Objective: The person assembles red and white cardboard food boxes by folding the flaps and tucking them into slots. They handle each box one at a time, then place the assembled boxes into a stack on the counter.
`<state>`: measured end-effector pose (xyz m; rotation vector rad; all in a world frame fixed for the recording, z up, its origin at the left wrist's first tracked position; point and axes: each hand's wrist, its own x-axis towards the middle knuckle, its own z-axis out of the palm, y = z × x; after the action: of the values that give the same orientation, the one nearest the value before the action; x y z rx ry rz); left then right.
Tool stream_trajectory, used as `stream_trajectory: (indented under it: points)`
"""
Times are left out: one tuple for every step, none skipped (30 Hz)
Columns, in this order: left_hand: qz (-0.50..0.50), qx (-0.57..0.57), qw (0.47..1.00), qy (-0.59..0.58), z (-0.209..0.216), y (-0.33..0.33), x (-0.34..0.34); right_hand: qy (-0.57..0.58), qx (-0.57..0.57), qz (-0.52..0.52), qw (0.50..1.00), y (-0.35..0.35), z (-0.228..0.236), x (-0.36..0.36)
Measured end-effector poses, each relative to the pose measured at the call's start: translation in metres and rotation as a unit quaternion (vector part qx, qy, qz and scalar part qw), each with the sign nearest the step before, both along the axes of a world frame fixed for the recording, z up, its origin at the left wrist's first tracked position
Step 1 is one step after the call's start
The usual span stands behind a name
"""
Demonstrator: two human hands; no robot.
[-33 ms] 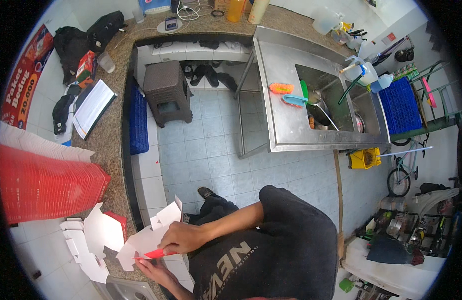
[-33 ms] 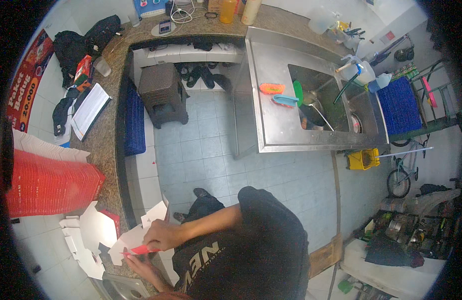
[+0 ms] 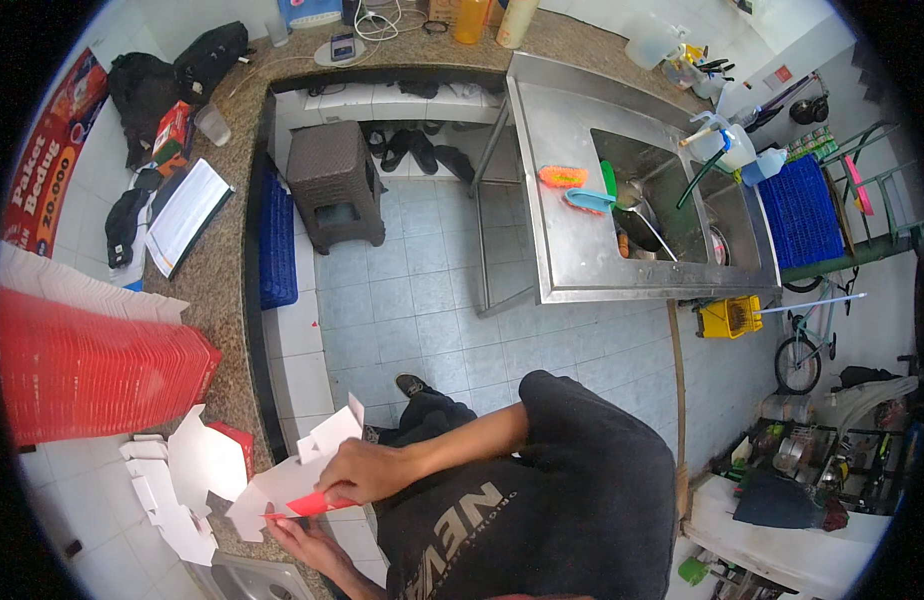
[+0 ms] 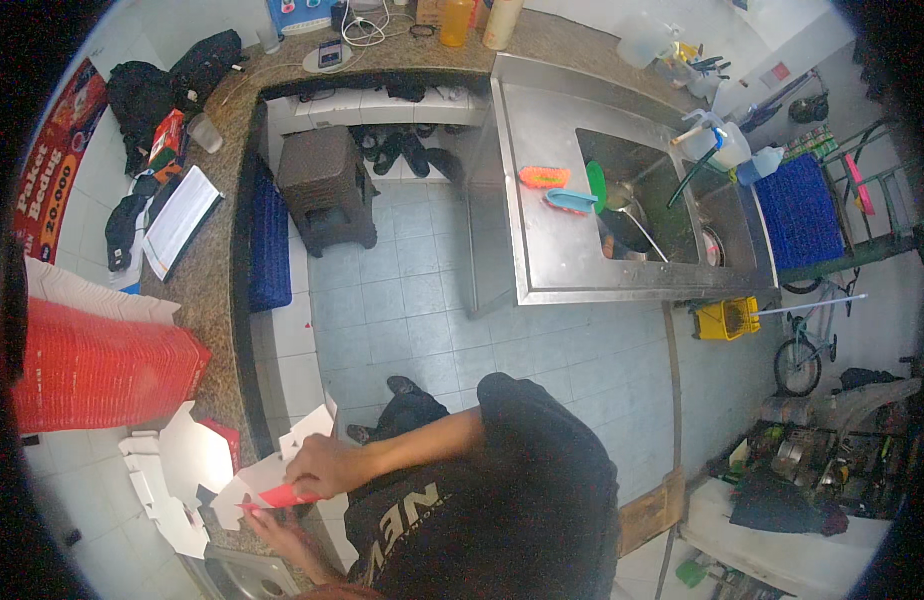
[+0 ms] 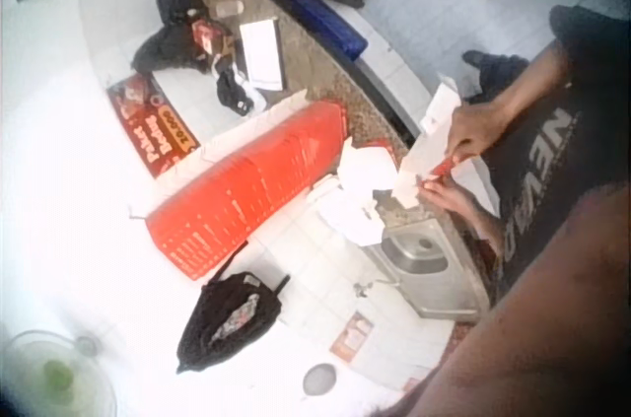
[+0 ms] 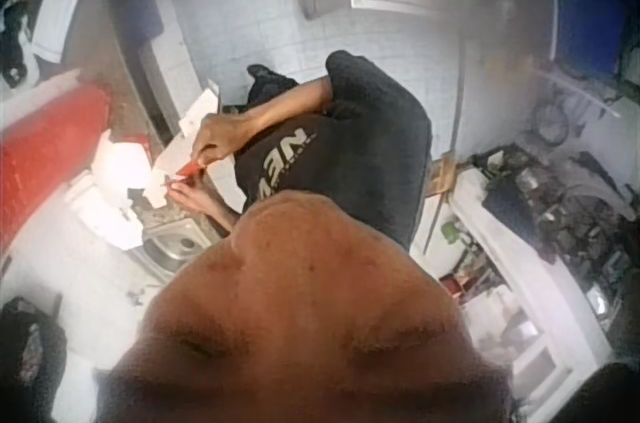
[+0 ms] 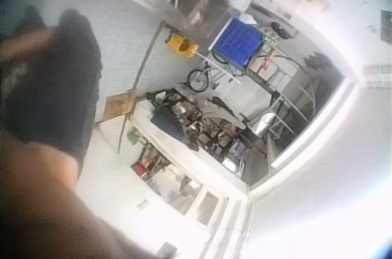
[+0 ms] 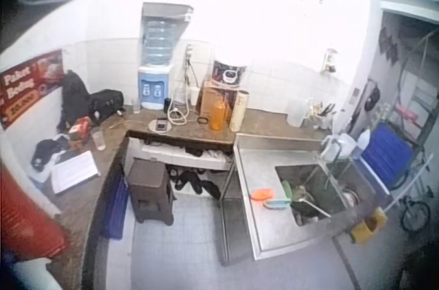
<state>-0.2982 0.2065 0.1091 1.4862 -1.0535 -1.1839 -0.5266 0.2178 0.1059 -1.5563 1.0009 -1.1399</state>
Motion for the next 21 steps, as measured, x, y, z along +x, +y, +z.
stream_trajectory:
  points:
    - [-0.031, -0.002, 0.999, 0.038, 0.002, -0.005, 0.003, 0.025, 0.032, -0.007, 0.999, -0.003, 0.0, -0.008]
    - [-0.057, -0.004, 0.997, 0.044, 0.001, -0.008, 0.007, 0.027, 0.028, -0.016, 0.999, -0.006, -0.003, -0.016]
    - [-0.08, -0.004, 0.996, 0.046, 0.004, -0.008, 0.014, 0.026, 0.025, -0.021, 0.999, -0.008, -0.005, -0.023]
    - [-0.101, -0.006, 0.994, 0.05, 0.006, -0.007, 0.021, 0.026, 0.021, -0.025, 0.999, -0.012, -0.001, -0.03]
    - [-0.098, -0.02, 0.993, 0.064, 0.001, -0.008, 0.022, 0.006, 0.072, -0.008, 0.997, -0.011, 0.006, -0.039]
    - [-0.143, -0.047, 0.988, -0.013, 0.0, -0.009, 0.026, -0.004, 0.07, -0.007, 0.998, -0.01, 0.012, -0.044]
    - [-0.188, -0.071, 0.975, -0.092, 0.0, -0.011, 0.031, -0.015, 0.068, -0.006, 0.998, -0.01, 0.015, -0.046]
    - [-0.231, -0.093, 0.953, -0.17, -0.001, -0.011, 0.034, -0.025, 0.067, -0.005, 0.997, -0.01, 0.02, -0.049]
    - [-0.211, -0.033, 0.972, -0.094, 0.015, -0.003, 0.013, 0.002, 0.084, 0.037, 0.996, -0.011, 0.026, -0.053]
    - [-0.245, -0.052, 0.96, -0.126, 0.025, -0.003, 0.003, 0.003, 0.086, 0.044, 0.995, -0.009, 0.026, -0.055]
    - [-0.278, -0.071, 0.945, -0.158, 0.035, -0.004, -0.004, 0.004, 0.086, 0.052, 0.995, -0.008, 0.027, -0.055]
    - [-0.311, -0.092, 0.927, -0.187, 0.039, -0.006, -0.01, 0.008, 0.084, 0.059, 0.995, -0.008, 0.028, -0.059]
    - [-0.312, -0.083, 0.926, -0.194, 0.042, -0.006, -0.013, 0.021, 0.086, 0.067, 0.994, -0.009, 0.038, -0.067]
    - [-0.318, -0.083, 0.928, -0.179, 0.041, -0.004, -0.011, 0.014, 0.086, 0.078, 0.993, -0.009, 0.038, -0.068]
    - [-0.326, -0.082, 0.928, -0.163, 0.039, -0.003, -0.01, 0.008, 0.088, 0.086, 0.992, -0.008, 0.038, -0.069]
    - [-0.335, -0.081, 0.927, -0.146, 0.037, -0.002, -0.01, 0.001, 0.091, 0.093, 0.991, -0.008, 0.039, -0.071]
    - [-0.331, -0.087, 0.928, -0.148, 0.036, 0.0, -0.011, 0.012, 0.118, 0.11, 0.987, -0.008, 0.043, -0.072]
    - [-0.327, -0.09, 0.929, -0.149, 0.036, 0.002, -0.012, 0.012, 0.112, 0.114, 0.987, -0.007, 0.042, -0.071]
    - [-0.323, -0.094, 0.93, -0.15, 0.035, 0.003, -0.014, 0.012, 0.108, 0.118, 0.987, -0.007, 0.039, -0.07]
    - [-0.316, -0.092, 0.935, -0.133, 0.031, 0.004, -0.014, 0.012, 0.104, 0.123, 0.987, -0.007, 0.037, -0.07]
    - [-0.309, -0.088, 0.94, -0.117, 0.025, 0.005, -0.011, 0.013, 0.108, 0.116, 0.987, -0.007, 0.036, -0.069]
